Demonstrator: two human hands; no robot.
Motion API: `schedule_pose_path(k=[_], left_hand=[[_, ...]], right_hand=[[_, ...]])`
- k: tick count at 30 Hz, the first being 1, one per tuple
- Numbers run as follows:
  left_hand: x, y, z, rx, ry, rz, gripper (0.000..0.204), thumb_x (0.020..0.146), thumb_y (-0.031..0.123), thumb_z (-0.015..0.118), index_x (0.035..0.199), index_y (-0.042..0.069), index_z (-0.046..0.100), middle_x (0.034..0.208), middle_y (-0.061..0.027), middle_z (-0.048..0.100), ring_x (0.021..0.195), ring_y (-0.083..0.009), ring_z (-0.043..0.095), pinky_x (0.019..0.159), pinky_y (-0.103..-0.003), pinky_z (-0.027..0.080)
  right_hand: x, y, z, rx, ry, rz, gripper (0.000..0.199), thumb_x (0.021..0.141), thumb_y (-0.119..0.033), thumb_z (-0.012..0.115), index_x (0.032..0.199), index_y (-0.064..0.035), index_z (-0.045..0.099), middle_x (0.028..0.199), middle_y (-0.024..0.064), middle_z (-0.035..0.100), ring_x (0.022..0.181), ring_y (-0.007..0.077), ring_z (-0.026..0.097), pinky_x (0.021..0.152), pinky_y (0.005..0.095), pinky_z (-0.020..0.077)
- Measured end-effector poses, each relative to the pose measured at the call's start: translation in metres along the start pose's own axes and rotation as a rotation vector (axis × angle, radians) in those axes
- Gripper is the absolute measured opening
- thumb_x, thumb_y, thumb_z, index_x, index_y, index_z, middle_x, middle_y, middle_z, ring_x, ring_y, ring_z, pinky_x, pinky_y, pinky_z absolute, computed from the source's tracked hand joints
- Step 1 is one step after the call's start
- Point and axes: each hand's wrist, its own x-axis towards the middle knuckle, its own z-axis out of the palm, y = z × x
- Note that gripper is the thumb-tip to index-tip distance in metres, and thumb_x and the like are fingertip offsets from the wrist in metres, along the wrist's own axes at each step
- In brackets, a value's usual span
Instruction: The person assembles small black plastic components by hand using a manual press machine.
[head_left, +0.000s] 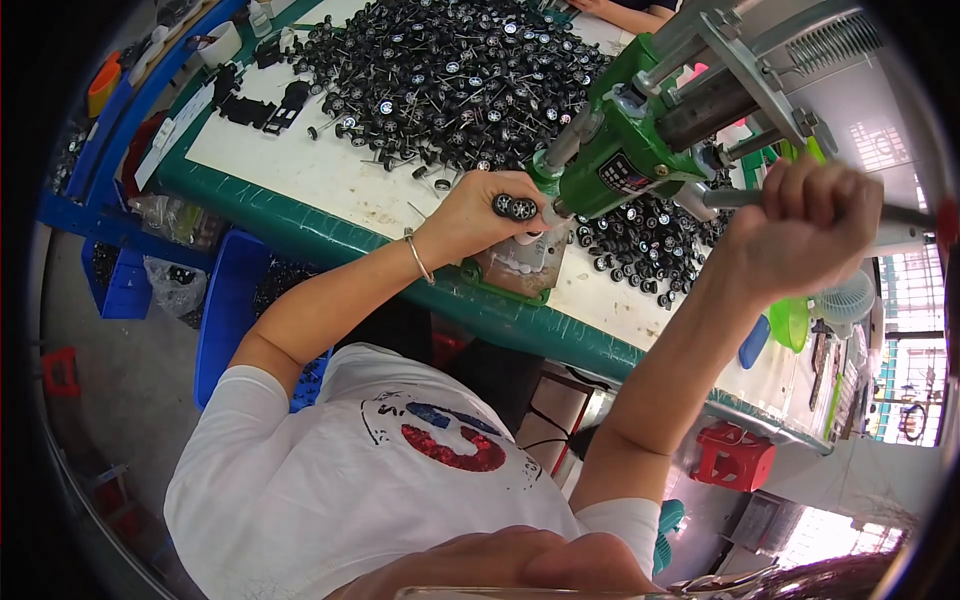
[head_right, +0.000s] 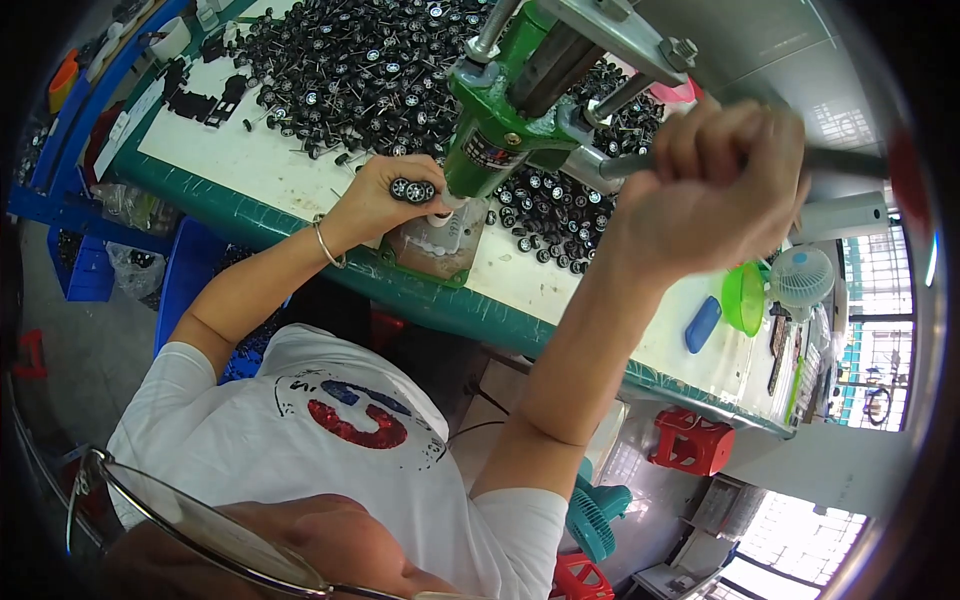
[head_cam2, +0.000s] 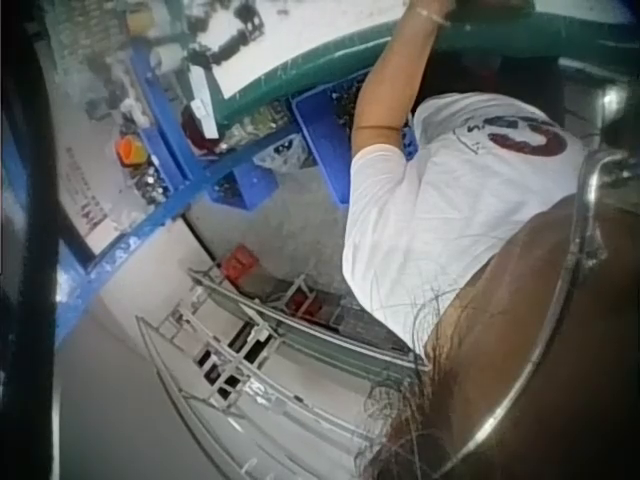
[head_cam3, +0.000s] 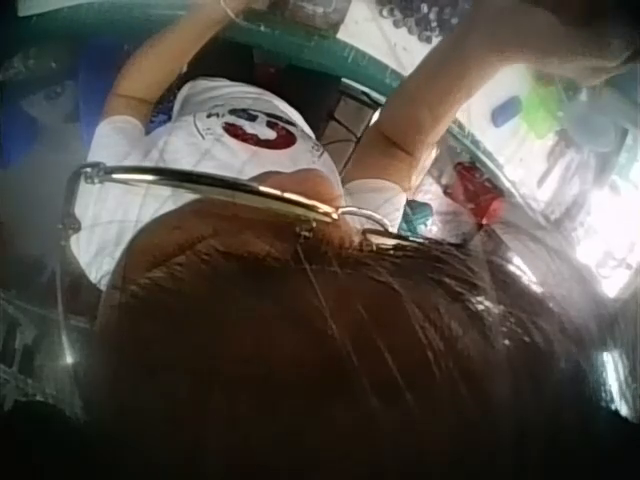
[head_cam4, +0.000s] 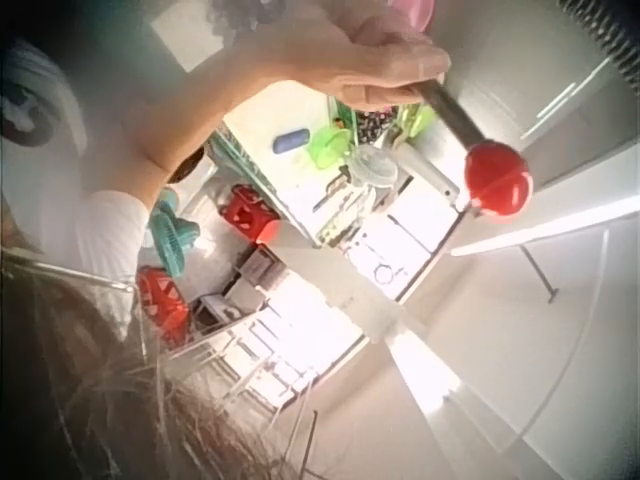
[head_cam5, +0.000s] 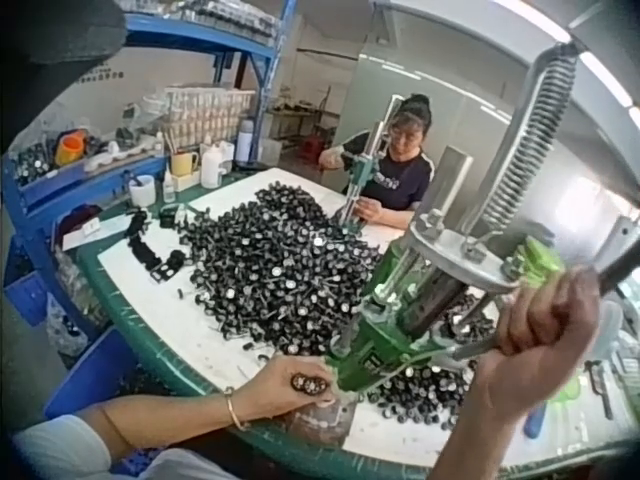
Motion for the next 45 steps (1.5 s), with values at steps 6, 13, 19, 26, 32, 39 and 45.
schedule_pose_path(k=[6, 13, 19, 26, 32, 39, 45], left_hand=[[-0.003, -0.001, 0.007, -0.032, 0.014, 0.013, 0.021, 0.071, 0.008, 0.076, 0.089, 0.001, 0.068, 0.084, -0.0037, 0.064, 0.079, -0.0131, 0.06, 0.076, -0.026, 0.046], [-0.008, 0.0, 0.006, -0.041, 0.072, -0.083, 0.024, 0.071, 0.007, 0.077, 0.09, -0.002, 0.067, 0.093, -0.0059, 0.066, 0.087, -0.0138, 0.062, 0.081, -0.026, 0.047], [-0.006, 0.002, 0.01, -0.128, 0.047, -0.155, 0.018, 0.074, 0.012, 0.074, 0.09, 0.005, 0.07, 0.076, -0.0038, 0.064, 0.069, -0.0065, 0.056, 0.067, -0.023, 0.046], [-0.014, -0.016, -0.027, -0.293, 0.137, -0.325, 0.022, 0.074, 0.016, 0.076, 0.09, 0.007, 0.063, 0.074, 0.0015, 0.059, 0.064, -0.0052, 0.053, 0.056, -0.022, 0.044], [-0.049, -0.023, -0.097, 0.112, 0.047, -0.406, 0.022, 0.071, 0.015, 0.076, 0.085, 0.005, 0.062, 0.067, -0.0004, 0.054, 0.062, -0.0089, 0.053, 0.055, -0.025, 0.044], [-0.056, -0.032, -0.088, 0.622, -0.177, -0.145, 0.017, 0.068, 0.005, 0.069, 0.084, 0.003, 0.067, 0.081, -0.0092, 0.061, 0.076, -0.0251, 0.06, 0.067, -0.032, 0.046], [-0.039, -0.013, -0.072, 0.075, 0.008, -0.284, 0.015, 0.071, 0.005, 0.072, 0.085, 0.003, 0.067, 0.074, -0.006, 0.063, 0.057, -0.0122, 0.052, 0.052, -0.024, 0.041]], right_hand=[[-0.023, -0.005, -0.004, 0.04, 0.059, -0.145, 0.026, 0.085, -0.017, 0.041, 0.061, -0.0117, 0.032, 0.047, -0.0026, 0.021, 0.04, 0.0068, 0.014, 0.036, 0.0235, 0.0109], [-0.015, 0.003, -0.005, 0.053, -0.01, -0.138, 0.03, 0.089, -0.024, 0.048, 0.065, -0.009, 0.038, 0.048, -0.0025, 0.024, 0.037, 0.0052, 0.015, 0.032, 0.0218, 0.0109], [0.016, 0.008, 0.012, -0.167, 0.227, 0.307, 0.025, 0.089, -0.022, 0.054, 0.069, -0.0074, 0.047, 0.055, -0.0022, 0.038, 0.041, 0.0036, 0.028, 0.037, 0.0187, 0.0181], [0.033, 0.051, -0.031, 0.014, -0.063, 0.543, 0.014, 0.09, -0.017, 0.056, 0.081, -0.0061, 0.053, 0.067, -0.0009, 0.048, 0.051, 0.0051, 0.04, 0.044, 0.0193, 0.0297], [-0.017, 0.072, -0.065, -0.32, -0.032, 0.405, 0.023, 0.089, -0.018, 0.055, 0.104, -0.0011, 0.059, 0.083, 0.0042, 0.061, 0.072, 0.01, 0.056, 0.06, 0.0223, 0.0426], [-0.125, 0.091, -0.104, -0.813, -0.69, 0.671, 0.019, 0.082, -0.014, 0.061, 0.096, -0.0013, 0.062, 0.082, 0.0097, 0.062, 0.062, 0.0172, 0.059, 0.056, 0.0305, 0.0464], [-0.154, 0.087, -0.1, -1.183, -0.927, 0.354, 0.023, 0.079, -0.012, 0.062, 0.101, -0.0066, 0.062, 0.089, 0.0088, 0.061, 0.08, 0.0279, 0.058, 0.071, 0.0388, 0.0453]])
